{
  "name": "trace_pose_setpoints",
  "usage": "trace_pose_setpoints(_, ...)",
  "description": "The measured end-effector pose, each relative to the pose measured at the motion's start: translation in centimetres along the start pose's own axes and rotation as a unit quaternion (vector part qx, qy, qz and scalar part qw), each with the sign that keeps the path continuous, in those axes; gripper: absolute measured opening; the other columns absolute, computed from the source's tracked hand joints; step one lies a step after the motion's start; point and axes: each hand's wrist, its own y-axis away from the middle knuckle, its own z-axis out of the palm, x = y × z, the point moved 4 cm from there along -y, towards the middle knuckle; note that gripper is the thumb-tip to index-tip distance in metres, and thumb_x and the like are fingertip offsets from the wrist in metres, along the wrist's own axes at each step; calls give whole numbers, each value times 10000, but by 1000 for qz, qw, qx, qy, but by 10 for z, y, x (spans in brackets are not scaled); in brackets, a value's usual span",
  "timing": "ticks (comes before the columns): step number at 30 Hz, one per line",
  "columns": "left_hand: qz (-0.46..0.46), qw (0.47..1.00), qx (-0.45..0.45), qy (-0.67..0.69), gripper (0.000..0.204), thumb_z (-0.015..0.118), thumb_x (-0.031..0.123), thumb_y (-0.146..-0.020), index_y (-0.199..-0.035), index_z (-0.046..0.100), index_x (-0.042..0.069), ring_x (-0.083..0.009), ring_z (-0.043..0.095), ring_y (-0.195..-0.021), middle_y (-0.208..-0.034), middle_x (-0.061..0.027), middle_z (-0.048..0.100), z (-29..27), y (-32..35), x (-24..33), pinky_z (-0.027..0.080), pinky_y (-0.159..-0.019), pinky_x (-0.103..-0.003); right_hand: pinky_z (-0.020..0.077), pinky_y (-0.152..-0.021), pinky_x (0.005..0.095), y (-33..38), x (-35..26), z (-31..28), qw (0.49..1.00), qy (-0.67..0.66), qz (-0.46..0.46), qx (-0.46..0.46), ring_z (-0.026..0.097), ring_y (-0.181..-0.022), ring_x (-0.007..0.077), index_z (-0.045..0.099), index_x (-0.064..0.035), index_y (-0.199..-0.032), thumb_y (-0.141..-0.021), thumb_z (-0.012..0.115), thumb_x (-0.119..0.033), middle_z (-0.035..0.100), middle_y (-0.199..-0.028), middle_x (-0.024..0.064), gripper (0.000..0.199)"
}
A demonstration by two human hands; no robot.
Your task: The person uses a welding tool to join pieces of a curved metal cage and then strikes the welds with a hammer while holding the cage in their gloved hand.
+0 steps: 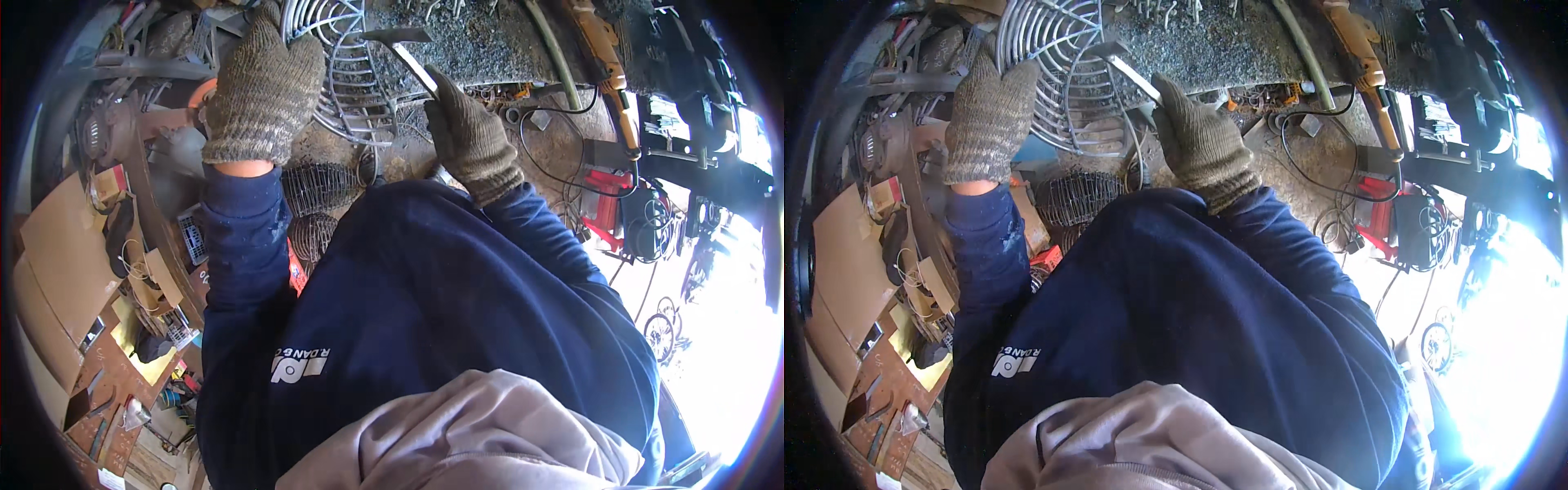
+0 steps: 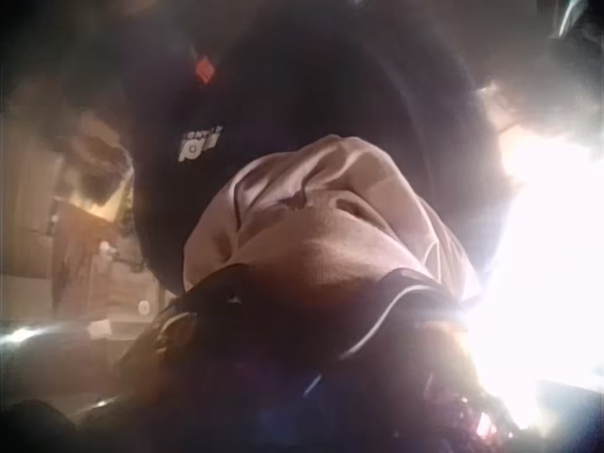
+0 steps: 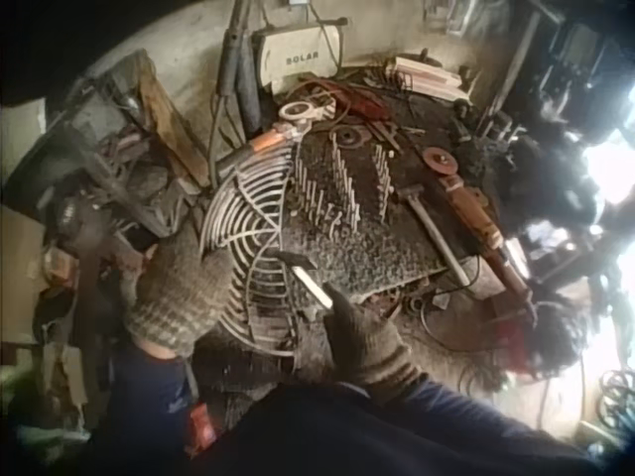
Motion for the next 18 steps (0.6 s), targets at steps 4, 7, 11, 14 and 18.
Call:
trace_pose_setpoints(4,12,999,32,-24,628,549,452,-890,-1355,503,33,-486,537,-1213,-1307,-326,554,6,-2,-3,441,-1029,-525,551,-703,441,-7,13,11,999,36,-24,18,696,-837,361,480,-114,-1406,-994,548,-228,690,-951,189,433)
trace_pose_setpoints(7,-43,998,-13,34,666,545,450,-896,-1406,467,28,-472,531,-1235,-1332,-321,544,1,-1,1,437,-1043,-514,543,-702,510,-4,1,-4,994,-29,-63,87,689,-867,394,484,-119,-1379,-993,547,-268,698,-980,192,419)
trace_pose_setpoints(11,-10,999,50,10,738,545,462,-903,-1451,417,-16,-459,523,-1261,-1359,-325,527,1,-10,1,420,-1072,-500,544,-704,502,-15,1,1,999,27,-6,30,690,-885,391,476,-121,-1394,-986,559,-273,701,-985,193,444)
trace_pose_setpoints(14,11,997,-63,38,755,547,469,-905,-1434,419,-55,-458,518,-1269,-1361,-334,522,-11,-9,22,411,-1084,-497,549,-712,496,-13,20,10,996,46,-36,66,690,-887,390,480,-121,-1385,-982,567,-271,703,-1004,191,439)
trace_pose_setpoints(18,14,998,-62,-14,747,545,463,-908,-1442,413,-43,-455,513,-1276,-1362,-338,518,-31,7,49,409,-1083,-506,548,-721,500,-7,-2,-2,992,-8,-67,110,689,-884,391,473,-105,-1386,-981,557,-240,703,-1003,187,435)
